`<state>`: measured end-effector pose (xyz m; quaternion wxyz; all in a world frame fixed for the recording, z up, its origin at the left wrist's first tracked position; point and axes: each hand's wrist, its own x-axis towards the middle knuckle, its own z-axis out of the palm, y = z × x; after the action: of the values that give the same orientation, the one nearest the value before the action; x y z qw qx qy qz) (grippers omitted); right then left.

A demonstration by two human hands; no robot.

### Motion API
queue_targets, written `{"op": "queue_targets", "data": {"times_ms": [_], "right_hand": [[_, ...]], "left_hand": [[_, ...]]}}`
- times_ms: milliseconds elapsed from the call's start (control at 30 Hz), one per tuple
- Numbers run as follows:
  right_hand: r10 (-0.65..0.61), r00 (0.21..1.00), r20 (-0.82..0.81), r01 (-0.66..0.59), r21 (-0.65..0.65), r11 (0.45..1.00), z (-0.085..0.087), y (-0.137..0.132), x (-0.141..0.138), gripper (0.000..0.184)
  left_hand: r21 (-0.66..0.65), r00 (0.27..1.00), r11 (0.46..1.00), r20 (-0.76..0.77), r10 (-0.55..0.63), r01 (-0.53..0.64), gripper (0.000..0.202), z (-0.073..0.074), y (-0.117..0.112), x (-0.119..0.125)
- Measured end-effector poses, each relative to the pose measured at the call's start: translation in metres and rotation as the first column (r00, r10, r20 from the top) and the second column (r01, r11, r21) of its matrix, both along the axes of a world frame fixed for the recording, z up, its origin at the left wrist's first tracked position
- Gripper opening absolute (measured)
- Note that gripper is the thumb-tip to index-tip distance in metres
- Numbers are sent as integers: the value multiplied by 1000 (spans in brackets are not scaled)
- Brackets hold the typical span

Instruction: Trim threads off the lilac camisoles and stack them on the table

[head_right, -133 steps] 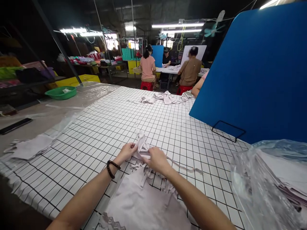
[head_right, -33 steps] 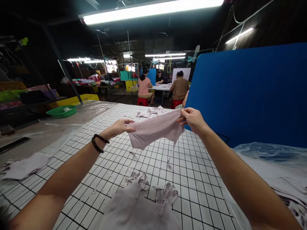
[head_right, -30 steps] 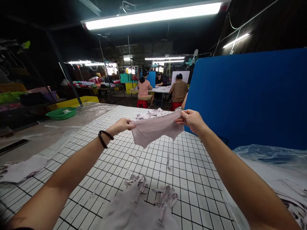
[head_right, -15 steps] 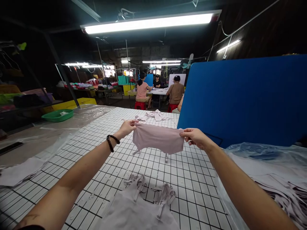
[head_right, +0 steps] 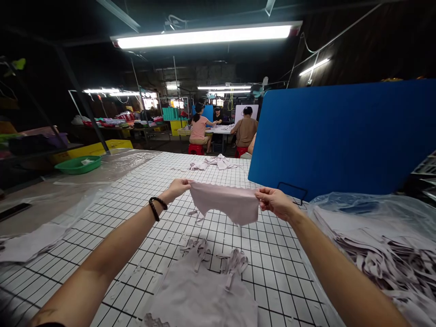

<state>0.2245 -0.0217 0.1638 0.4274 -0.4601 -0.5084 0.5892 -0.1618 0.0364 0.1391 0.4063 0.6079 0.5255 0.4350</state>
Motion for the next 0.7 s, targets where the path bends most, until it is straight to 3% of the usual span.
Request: {"op": "queue_targets", "data": {"times_ms": [100,233,400,500,567,633,700], "right_hand": [[-14,999,49,16,-33,999,-6,-3,-1,29],[-125,991,56,126,-3,992,-9,-12,-8,25],[-172,979,105,151,181,972,-21,-73,-15,26],[-78,955,287,15,217,976,-47,-134,-20,25],[23,907,420,-109,184,977,-76,-174,-27,23],[80,844,531,-188,153,970,-107,-208,-34,22],[33,799,600,-185,193,964,-133,-232,-39,18]], "left_hand": [[-56,1000,998,26,-2,4,23,-6,-9,-4],[-109,995,993,92,-42,52,21,-7,-21,-1],[-106,983,989,166,-81,100,24,-19,-70,-5],[-83,988,985,39,-150,153,27,-47,-123,-17],[-70,974,978,-101,-204,198,28,-72,-162,-24],[10,956,981,-224,-188,195,21,-98,-196,-27],[89,934,975,-314,-168,206,18,-118,-220,-29]]}}
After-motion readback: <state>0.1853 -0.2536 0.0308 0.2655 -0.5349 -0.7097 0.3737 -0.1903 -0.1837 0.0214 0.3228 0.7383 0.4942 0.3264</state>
